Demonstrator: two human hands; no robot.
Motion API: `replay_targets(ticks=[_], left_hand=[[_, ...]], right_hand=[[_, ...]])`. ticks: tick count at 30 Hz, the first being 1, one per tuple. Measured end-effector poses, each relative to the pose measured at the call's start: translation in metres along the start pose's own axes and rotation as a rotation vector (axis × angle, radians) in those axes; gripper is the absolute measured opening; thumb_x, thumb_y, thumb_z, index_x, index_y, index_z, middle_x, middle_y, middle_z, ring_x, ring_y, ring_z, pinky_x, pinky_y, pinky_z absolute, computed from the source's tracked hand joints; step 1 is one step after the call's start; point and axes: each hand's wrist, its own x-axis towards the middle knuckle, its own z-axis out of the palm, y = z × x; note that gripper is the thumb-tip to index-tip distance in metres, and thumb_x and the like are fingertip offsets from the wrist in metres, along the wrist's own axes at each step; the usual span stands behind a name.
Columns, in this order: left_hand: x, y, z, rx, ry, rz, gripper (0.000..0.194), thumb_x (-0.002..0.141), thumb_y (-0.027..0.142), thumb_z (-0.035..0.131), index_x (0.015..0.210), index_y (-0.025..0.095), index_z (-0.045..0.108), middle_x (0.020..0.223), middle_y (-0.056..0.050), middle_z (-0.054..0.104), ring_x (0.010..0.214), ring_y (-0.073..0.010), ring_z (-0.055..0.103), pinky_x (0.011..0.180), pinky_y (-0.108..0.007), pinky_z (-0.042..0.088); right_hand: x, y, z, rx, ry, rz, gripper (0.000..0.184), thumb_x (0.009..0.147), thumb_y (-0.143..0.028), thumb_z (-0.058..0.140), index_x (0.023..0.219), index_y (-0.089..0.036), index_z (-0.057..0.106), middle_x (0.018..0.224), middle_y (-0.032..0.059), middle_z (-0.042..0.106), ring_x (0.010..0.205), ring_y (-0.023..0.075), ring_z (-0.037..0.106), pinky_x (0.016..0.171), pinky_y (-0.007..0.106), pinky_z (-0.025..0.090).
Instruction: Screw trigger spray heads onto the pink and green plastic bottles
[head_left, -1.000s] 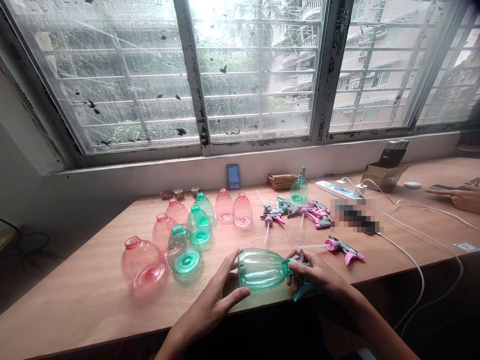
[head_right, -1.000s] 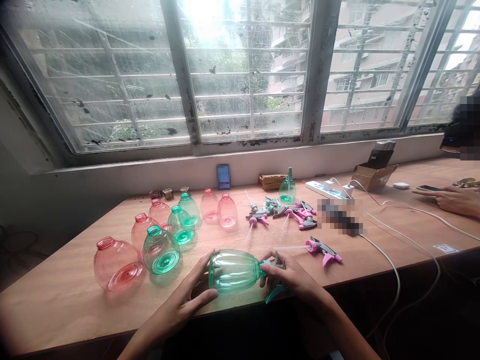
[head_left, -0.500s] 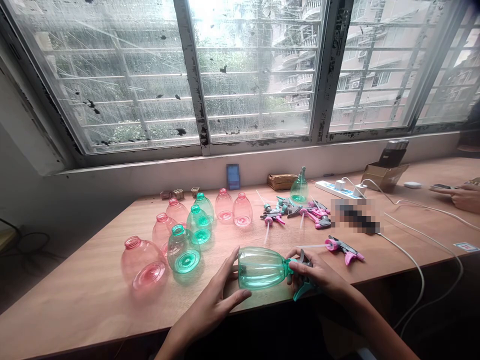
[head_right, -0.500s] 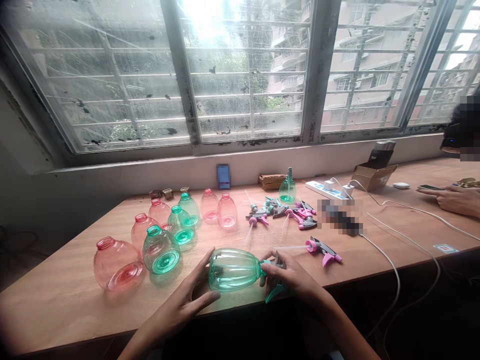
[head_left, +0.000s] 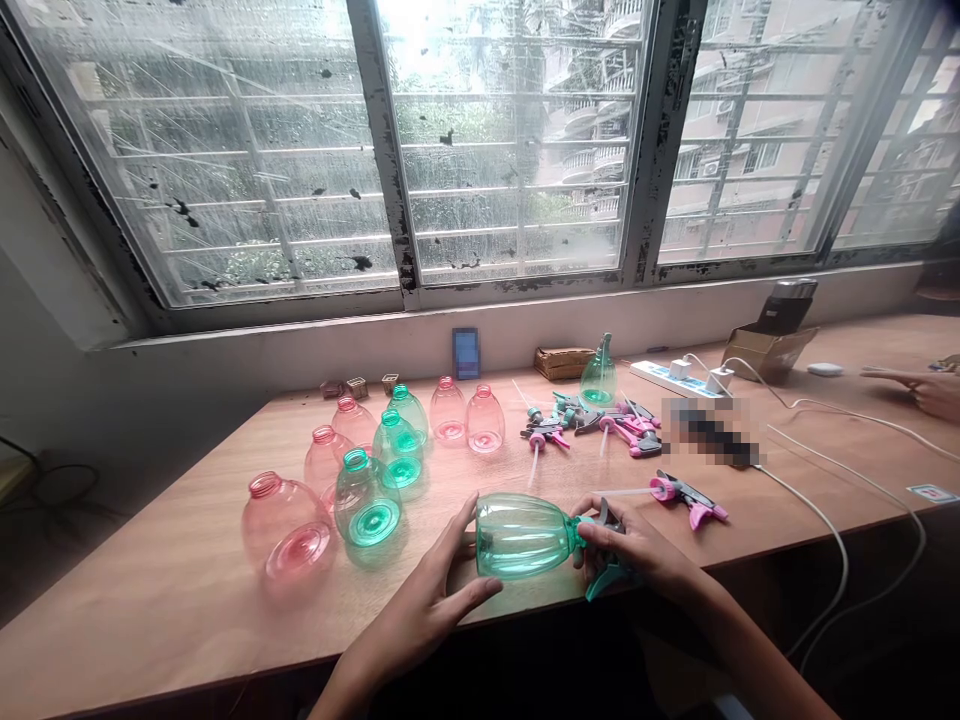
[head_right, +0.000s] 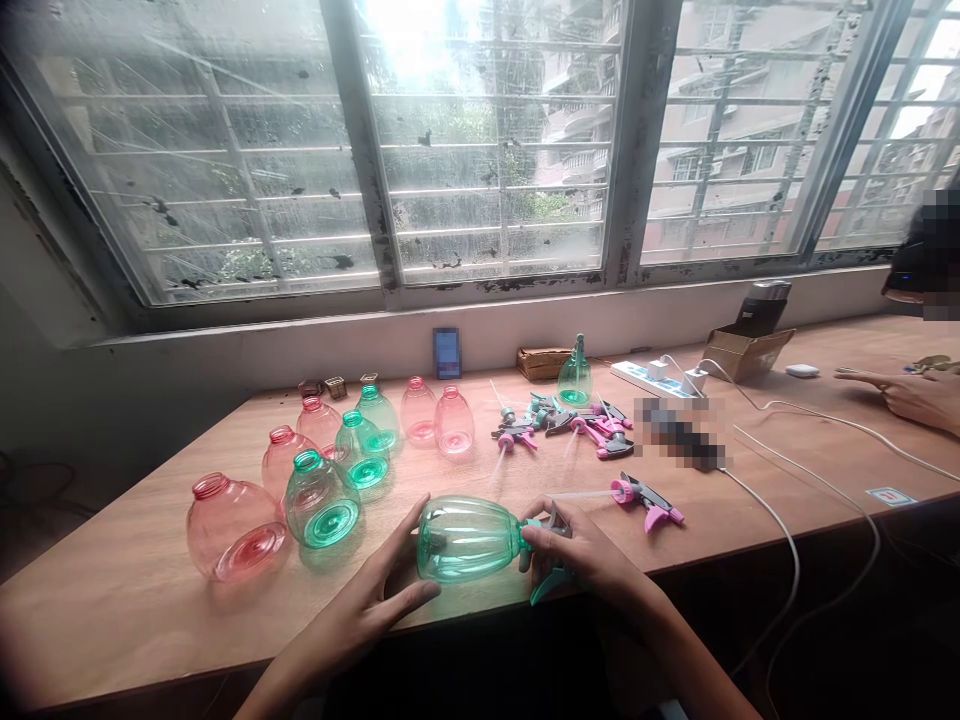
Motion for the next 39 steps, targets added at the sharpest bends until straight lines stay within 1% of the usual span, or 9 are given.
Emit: replay_targets(ticks=[4, 11, 17, 29, 32, 35, 39], left_hand=[[0.0000, 0.0003, 0.0005, -0.007, 0.005, -0.003, 0.080, 0.094, 0.037, 0.067, 0.160, 0.035, 0.021, 0.170, -0.001, 0.019, 0.155, -0.0312, 0.024, 0.128, -0.050, 0.017], [-0.0002, -0.0002, 0.0011, -0.016, 0.013, 0.005, 0.080, 0.094, 0.037, 0.068, 0.160, 0.036, 0.023, 0.170, -0.001, 0.020, 0.154, -0.0323, 0.025, 0.127, -0.051, 0.018], [0.0009, 0.0007, 0.0007, -0.016, 0.008, -0.004, 0.080, 0.094, 0.038, 0.067, 0.160, 0.034, 0.022, 0.170, -0.002, 0.020, 0.154, -0.0310, 0.025, 0.127, -0.051, 0.017], [0.0007, -0.0003, 0.0008, -0.024, -0.003, -0.010, 0.081, 0.094, 0.038, 0.067, 0.161, 0.035, 0.020, 0.171, -0.001, 0.018, 0.155, -0.0297, 0.023, 0.128, -0.049, 0.016], [0.0008, -0.0008, 0.0008, -0.030, 0.004, -0.004, 0.081, 0.094, 0.037, 0.067, 0.160, 0.036, 0.021, 0.170, -0.001, 0.020, 0.154, -0.0307, 0.026, 0.127, -0.050, 0.019], [0.0012, -0.0019, 0.0010, -0.052, 0.003, 0.008, 0.082, 0.094, 0.036, 0.067, 0.160, 0.038, 0.019, 0.169, -0.002, 0.024, 0.151, -0.0318, 0.032, 0.125, -0.052, 0.025], [0.0023, -0.0041, 0.0012, -0.066, -0.015, 0.018, 0.082, 0.094, 0.033, 0.066, 0.160, 0.039, 0.018, 0.168, -0.003, 0.029, 0.148, -0.0311, 0.038, 0.124, -0.052, 0.028]], right_hand=[[0.0004, -0.0014, 0.0005, -0.003, 0.004, -0.001, 0.039, 0.085, -0.050, 0.077, 0.098, -0.018, 0.059, 0.072, 0.0034, 0.077, 0.059, 0.0191, 0.071, 0.056, 0.028, 0.053], [0.0002, 0.0010, -0.0008, -0.007, 0.007, 0.005, 0.039, 0.085, -0.050, 0.077, 0.099, -0.019, 0.059, 0.073, 0.0038, 0.078, 0.060, 0.0202, 0.072, 0.058, 0.029, 0.054], [0.0006, 0.0022, -0.0006, -0.017, 0.007, -0.004, 0.038, 0.086, -0.050, 0.076, 0.099, -0.019, 0.059, 0.073, 0.0040, 0.078, 0.061, 0.0204, 0.072, 0.057, 0.029, 0.054], [0.0011, 0.0021, -0.0010, -0.013, 0.008, 0.002, 0.039, 0.085, -0.052, 0.077, 0.098, -0.019, 0.059, 0.073, 0.0041, 0.078, 0.061, 0.0204, 0.072, 0.057, 0.029, 0.054], [0.0010, 0.0029, -0.0013, -0.013, 0.008, -0.001, 0.039, 0.085, -0.051, 0.077, 0.099, -0.019, 0.059, 0.073, 0.0037, 0.078, 0.061, 0.0205, 0.072, 0.057, 0.029, 0.054], [0.0012, 0.0026, -0.0013, -0.011, 0.006, -0.002, 0.039, 0.086, -0.051, 0.076, 0.099, -0.019, 0.058, 0.073, 0.0035, 0.078, 0.061, 0.0199, 0.071, 0.058, 0.029, 0.054], [0.0016, 0.0004, 0.0004, -0.012, 0.007, 0.003, 0.040, 0.085, -0.052, 0.077, 0.098, -0.019, 0.058, 0.073, 0.0039, 0.078, 0.061, 0.0205, 0.071, 0.058, 0.030, 0.053]])
